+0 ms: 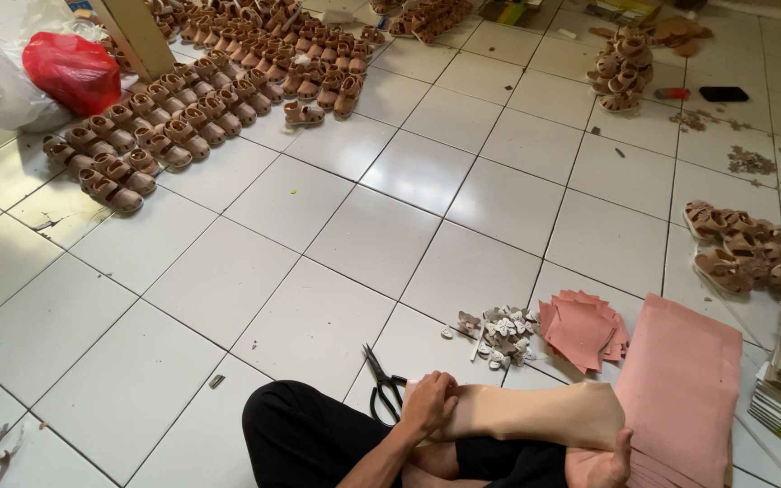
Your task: The person sits cross-legged on the workshop floor and cuts small pieces from pink foam sheets with scissors, trims edges of cut pieces by hand, stretches and shapes a long strip of tan foam material, and gathers cut scraps into a pile next to cardboard sheets.
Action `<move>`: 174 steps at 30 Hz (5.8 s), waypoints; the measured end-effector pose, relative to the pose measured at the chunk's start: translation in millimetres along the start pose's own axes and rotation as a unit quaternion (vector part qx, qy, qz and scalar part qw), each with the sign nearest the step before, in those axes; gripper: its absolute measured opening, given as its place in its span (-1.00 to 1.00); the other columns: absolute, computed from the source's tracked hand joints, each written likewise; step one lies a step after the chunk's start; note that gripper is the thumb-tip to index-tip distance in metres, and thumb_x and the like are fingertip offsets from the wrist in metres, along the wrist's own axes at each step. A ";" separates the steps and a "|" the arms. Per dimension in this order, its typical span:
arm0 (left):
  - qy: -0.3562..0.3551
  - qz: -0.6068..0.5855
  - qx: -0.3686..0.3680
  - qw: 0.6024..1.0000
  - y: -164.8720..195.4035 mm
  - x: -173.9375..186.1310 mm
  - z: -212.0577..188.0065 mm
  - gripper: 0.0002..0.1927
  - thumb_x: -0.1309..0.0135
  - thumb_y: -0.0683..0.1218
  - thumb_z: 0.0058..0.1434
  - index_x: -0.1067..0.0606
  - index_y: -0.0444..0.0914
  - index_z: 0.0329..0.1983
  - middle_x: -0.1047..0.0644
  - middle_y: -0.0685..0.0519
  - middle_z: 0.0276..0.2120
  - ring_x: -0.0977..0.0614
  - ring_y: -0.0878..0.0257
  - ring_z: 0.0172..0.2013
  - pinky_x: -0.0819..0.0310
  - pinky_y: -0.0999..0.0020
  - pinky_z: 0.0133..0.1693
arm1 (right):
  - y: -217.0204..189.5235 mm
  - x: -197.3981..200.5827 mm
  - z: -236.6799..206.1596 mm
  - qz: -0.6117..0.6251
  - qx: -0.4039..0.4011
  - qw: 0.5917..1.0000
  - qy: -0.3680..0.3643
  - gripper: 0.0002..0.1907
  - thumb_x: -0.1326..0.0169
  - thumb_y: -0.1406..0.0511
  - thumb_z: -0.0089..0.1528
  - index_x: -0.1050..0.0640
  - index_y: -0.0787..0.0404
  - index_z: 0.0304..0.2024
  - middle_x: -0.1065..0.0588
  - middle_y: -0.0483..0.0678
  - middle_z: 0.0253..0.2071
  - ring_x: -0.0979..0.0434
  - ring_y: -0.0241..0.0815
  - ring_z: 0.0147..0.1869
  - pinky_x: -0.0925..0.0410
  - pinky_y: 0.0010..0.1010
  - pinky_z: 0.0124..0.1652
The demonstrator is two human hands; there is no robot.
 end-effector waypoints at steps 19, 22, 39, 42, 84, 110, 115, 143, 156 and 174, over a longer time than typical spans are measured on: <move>-0.048 0.141 0.118 0.982 -30.5 27.0 5.4 -0.53 -0.28 0.23 0.08 -0.57 -0.26 -0.26 -0.62 -0.11 -0.34 -0.65 0.02 -0.28 -0.54 0.12 -0.16 | 2.3 14.7 -3.3 0.032 0.001 0.999 0.020 -0.17 -0.09 -0.10 0.31 -0.27 0.27 0.43 -0.34 0.01 0.38 -0.27 -0.02 0.47 -0.11 -0.02 0.38; -0.062 0.131 0.135 0.980 -47.7 37.6 4.6 -0.46 -0.35 0.28 0.02 -0.58 -0.25 -0.26 -0.64 -0.12 -0.38 -0.66 0.00 -0.34 -0.56 0.12 -0.23 | 0.1 10.9 -5.5 0.034 0.007 0.999 0.022 -0.17 -0.11 -0.09 0.30 -0.27 0.27 0.43 -0.35 0.01 0.38 -0.28 -0.01 0.47 -0.11 -0.01 0.38; -0.015 -0.173 0.197 0.965 -101.3 33.3 4.8 -0.58 -0.45 -0.01 -0.06 -0.58 -0.33 -0.23 -0.65 -0.09 -0.41 -0.67 0.19 -0.41 -0.60 0.28 -0.34 | 0.3 13.3 -6.7 0.069 0.017 0.997 0.026 -0.25 -0.16 -0.03 0.33 -0.32 0.25 0.41 -0.39 -0.03 0.36 -0.34 -0.06 0.45 -0.17 -0.06 0.39; -0.026 -0.202 0.168 0.965 -98.6 26.3 4.3 -0.65 -0.34 -0.09 -0.01 -0.59 -0.37 -0.20 -0.68 -0.10 -0.35 -0.69 0.21 -0.37 -0.61 0.30 -0.32 | 0.8 13.4 -6.8 0.068 0.016 0.997 0.022 -0.25 -0.15 -0.03 0.34 -0.33 0.25 0.41 -0.39 -0.03 0.36 -0.33 -0.06 0.45 -0.17 -0.07 0.39; 0.111 -0.182 0.084 0.974 -75.5 58.3 20.1 -0.49 -0.15 -0.18 0.16 -0.48 -0.28 0.22 -0.69 -0.19 -0.22 -0.72 0.16 -0.30 -0.63 0.26 -0.26 | -37.1 -27.5 -6.8 0.044 0.001 0.998 -0.039 -0.22 -0.12 -0.13 0.31 -0.34 0.13 0.42 -0.39 -0.04 0.33 -0.34 0.03 0.41 -0.19 0.04 0.34; -0.108 -0.308 0.048 0.944 87.5 -27.3 2.7 -0.62 -0.03 -0.25 0.28 -0.55 -0.32 0.16 -0.68 -0.06 -0.14 -0.67 0.28 -0.23 -0.58 0.43 -0.24 | -182.7 160.6 -130.0 -0.121 0.189 0.929 0.294 -0.56 -0.20 0.43 0.25 -0.46 0.37 0.17 -0.53 -0.05 0.05 -0.53 -0.21 0.13 -0.41 -0.39 0.12; -0.075 -0.263 0.041 0.961 87.9 -24.7 6.0 -0.61 -0.04 -0.27 0.28 -0.55 -0.33 0.18 -0.68 -0.06 -0.13 -0.67 0.28 -0.20 -0.55 0.45 -0.19 | -172.8 194.4 -137.7 -0.020 0.179 0.926 0.333 -0.59 -0.21 0.42 0.25 -0.47 0.31 0.14 -0.53 -0.07 0.04 -0.54 -0.20 0.12 -0.42 -0.35 0.05; -0.049 -0.241 0.096 0.965 78.3 1.8 -3.9 -0.69 -0.07 -0.21 0.35 -0.60 -0.32 0.14 -0.61 0.00 -0.36 -0.32 0.43 -0.50 -0.17 0.50 -0.48 | -186.0 229.9 -137.5 0.047 0.147 0.936 0.316 -0.63 -0.22 0.39 0.22 -0.52 0.17 0.09 -0.56 -0.14 0.03 -0.57 -0.26 0.12 -0.47 -0.43 0.04; 0.004 -0.189 0.076 0.979 67.8 18.5 -5.5 -0.67 -0.08 -0.25 0.30 -0.57 -0.33 0.13 -0.66 -0.06 -0.30 -0.57 0.41 -0.39 -0.45 0.48 -0.38 | -109.7 271.0 -155.7 -0.506 0.008 0.731 0.458 -0.07 -0.38 0.29 0.12 -0.14 0.54 0.34 -0.33 0.32 0.21 -0.36 0.17 0.26 -0.30 -0.13 0.16; -0.001 -0.394 -0.189 0.900 204.9 108.3 -1.7 -0.45 -0.16 -0.15 0.35 -0.33 -0.10 0.39 -0.60 -0.05 0.10 -0.68 0.17 -0.03 -0.62 0.31 -0.04 | -122.8 -67.0 -61.6 -0.559 0.012 0.805 -0.201 -0.58 -0.46 0.12 0.07 -0.68 0.17 -0.11 -0.69 -0.10 -0.21 -0.71 -0.20 -0.14 -0.53 -0.39 -0.09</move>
Point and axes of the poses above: each hand's wrist, its own z-axis towards the middle knuckle, its own x-axis out of the back of the hand, y = z × x, the point moved 10 cm from there along z, towards the middle knuckle
